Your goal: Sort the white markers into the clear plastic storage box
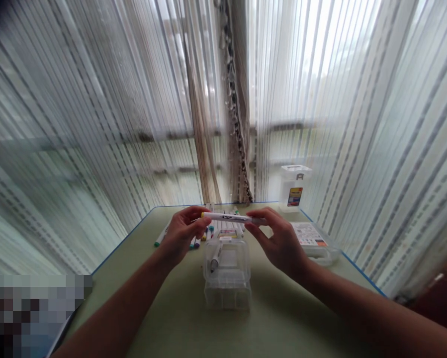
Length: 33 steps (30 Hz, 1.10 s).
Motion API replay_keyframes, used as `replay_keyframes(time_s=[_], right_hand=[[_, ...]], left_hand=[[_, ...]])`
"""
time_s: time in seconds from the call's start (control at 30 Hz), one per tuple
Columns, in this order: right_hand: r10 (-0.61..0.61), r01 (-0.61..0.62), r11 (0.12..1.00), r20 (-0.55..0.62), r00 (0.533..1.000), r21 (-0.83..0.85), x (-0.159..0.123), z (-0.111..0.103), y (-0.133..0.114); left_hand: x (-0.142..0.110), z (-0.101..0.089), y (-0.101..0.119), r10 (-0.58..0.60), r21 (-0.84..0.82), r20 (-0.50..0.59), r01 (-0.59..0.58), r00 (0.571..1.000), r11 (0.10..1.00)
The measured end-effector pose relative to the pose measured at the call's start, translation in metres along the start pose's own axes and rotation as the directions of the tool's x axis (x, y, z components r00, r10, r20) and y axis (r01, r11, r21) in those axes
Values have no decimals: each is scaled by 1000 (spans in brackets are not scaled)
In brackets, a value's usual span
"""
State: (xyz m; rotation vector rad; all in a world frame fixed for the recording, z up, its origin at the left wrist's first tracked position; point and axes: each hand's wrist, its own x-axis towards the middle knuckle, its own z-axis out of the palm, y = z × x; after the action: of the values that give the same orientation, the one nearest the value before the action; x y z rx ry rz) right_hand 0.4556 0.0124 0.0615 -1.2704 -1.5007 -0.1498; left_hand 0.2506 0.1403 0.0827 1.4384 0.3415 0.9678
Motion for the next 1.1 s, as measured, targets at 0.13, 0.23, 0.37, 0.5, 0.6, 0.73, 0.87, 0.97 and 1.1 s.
replay_keyframes(time_s=[0.13,0.23,0.37,0.5,0.6,0.73,0.87,0.97,1.1], right_hand=[[-34,34,999,-15,999,-3,2,-1,-6],[-47,47,999,-15,999,-3,2,0,-8],[-21,21,1000,-5,1000,16,0,1,-7],[66,-68,996,31,997,62,-2,2,-6],[60,-61,998,51,997,12,-2,1,-6],[43,-41,999,48,998,-29,0,-1,-5],[27,-25,999,43,999,-39,1,-2,-5],[11,-9,998,39,999,-58,1,-2,-6],[-2,4,997,33,999,-80,2,-2,-6]], left_hand=[[0,2,0,-7,40,-1,7,1000,999],[-2,5,2,-32,85,-16,34,999,996],[-5,12,4,-71,114,5,70,997,991],[-4,13,5,-84,100,11,83,996,992],[-4,11,4,-67,93,6,66,998,993],[-4,12,5,-41,100,8,40,999,994],[-5,14,7,-32,104,0,32,999,994],[-4,12,5,-26,96,5,26,1000,995],[-3,11,3,-35,89,10,34,999,995]])
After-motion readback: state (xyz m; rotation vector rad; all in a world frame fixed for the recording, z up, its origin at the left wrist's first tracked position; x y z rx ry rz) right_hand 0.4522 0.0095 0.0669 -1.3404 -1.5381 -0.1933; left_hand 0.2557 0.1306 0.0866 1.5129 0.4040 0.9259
